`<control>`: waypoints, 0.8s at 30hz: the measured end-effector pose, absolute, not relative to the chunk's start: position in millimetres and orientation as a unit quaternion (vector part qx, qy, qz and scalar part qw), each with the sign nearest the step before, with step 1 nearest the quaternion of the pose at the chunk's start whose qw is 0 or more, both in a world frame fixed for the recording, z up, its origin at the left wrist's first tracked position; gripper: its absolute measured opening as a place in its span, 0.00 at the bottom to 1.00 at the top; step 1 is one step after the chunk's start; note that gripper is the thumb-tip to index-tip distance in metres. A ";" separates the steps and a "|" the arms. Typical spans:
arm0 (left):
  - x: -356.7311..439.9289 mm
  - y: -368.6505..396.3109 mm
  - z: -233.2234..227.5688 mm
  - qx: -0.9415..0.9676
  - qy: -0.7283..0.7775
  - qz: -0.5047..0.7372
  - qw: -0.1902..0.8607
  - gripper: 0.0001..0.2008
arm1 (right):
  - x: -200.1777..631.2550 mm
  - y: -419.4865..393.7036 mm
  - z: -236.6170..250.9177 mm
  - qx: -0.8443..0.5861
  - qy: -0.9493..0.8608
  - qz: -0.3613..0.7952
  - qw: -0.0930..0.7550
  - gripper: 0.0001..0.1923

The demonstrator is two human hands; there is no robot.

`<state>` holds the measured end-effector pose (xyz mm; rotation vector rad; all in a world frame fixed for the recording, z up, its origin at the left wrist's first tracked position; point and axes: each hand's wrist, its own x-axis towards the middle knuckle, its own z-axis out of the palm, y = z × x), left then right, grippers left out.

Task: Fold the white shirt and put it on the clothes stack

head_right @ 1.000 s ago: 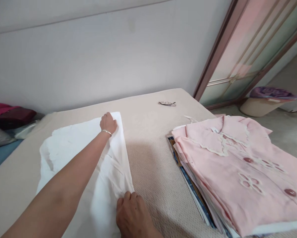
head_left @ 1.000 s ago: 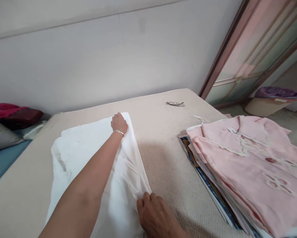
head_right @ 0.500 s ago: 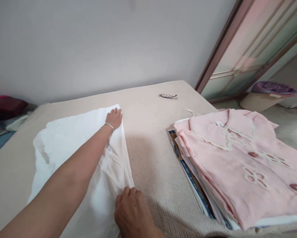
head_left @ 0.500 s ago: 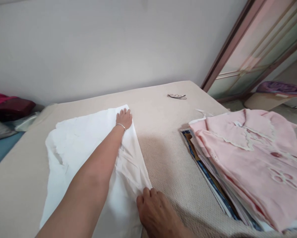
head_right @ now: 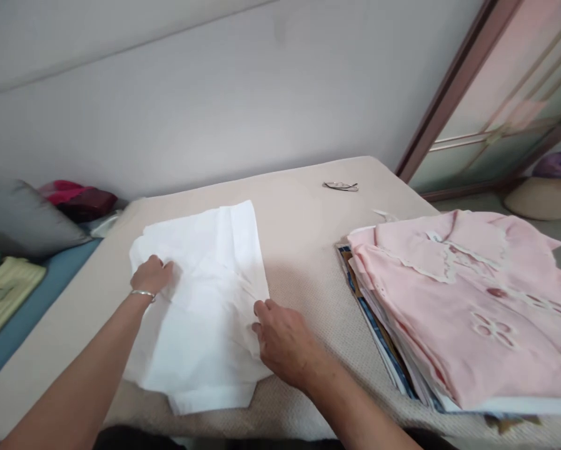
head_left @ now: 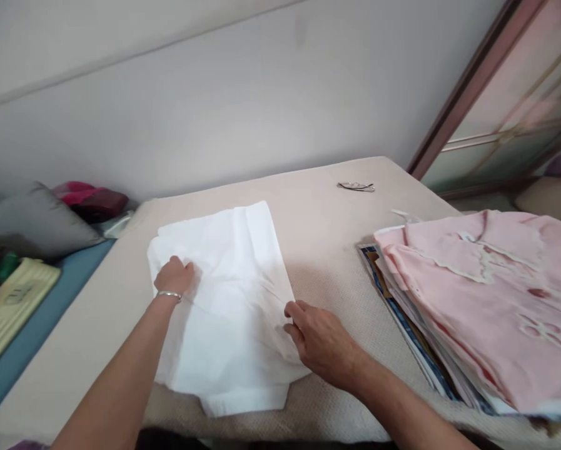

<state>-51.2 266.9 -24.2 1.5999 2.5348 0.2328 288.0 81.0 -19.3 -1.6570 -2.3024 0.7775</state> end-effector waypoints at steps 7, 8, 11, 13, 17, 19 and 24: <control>-88.7 254.1 -34.5 0.439 0.882 0.123 0.116 0.20 | 264.5 90.9 -52.3 -0.553 -0.794 0.247 0.043 0.13; -89.6 255.3 -35.4 0.431 0.885 0.132 0.114 0.21 | 264.0 91.0 -54.1 -0.554 -0.793 0.248 0.045 0.12; -95.5 254.9 -37.3 0.413 0.889 0.154 0.122 0.22 | 265.3 90.2 -55.1 -0.553 -0.794 0.250 0.036 0.13; -101.6 252.7 -38.6 0.406 0.889 0.164 0.135 0.22 | 266.1 89.1 -54.1 -0.552 -0.797 0.245 0.025 0.13; -109.1 251.1 -44.8 0.389 0.886 0.194 0.159 0.22 | 264.7 87.9 -51.9 -0.552 -0.799 0.239 0.012 0.11; -107.9 252.8 -49.5 0.371 0.887 0.217 0.172 0.20 | 263.7 87.9 -51.2 -0.553 -0.799 0.236 0.011 0.11; -102.2 262.0 -49.4 0.336 0.876 0.264 0.223 0.13 | 263.9 87.9 -52.5 -0.556 -0.797 0.236 0.013 0.11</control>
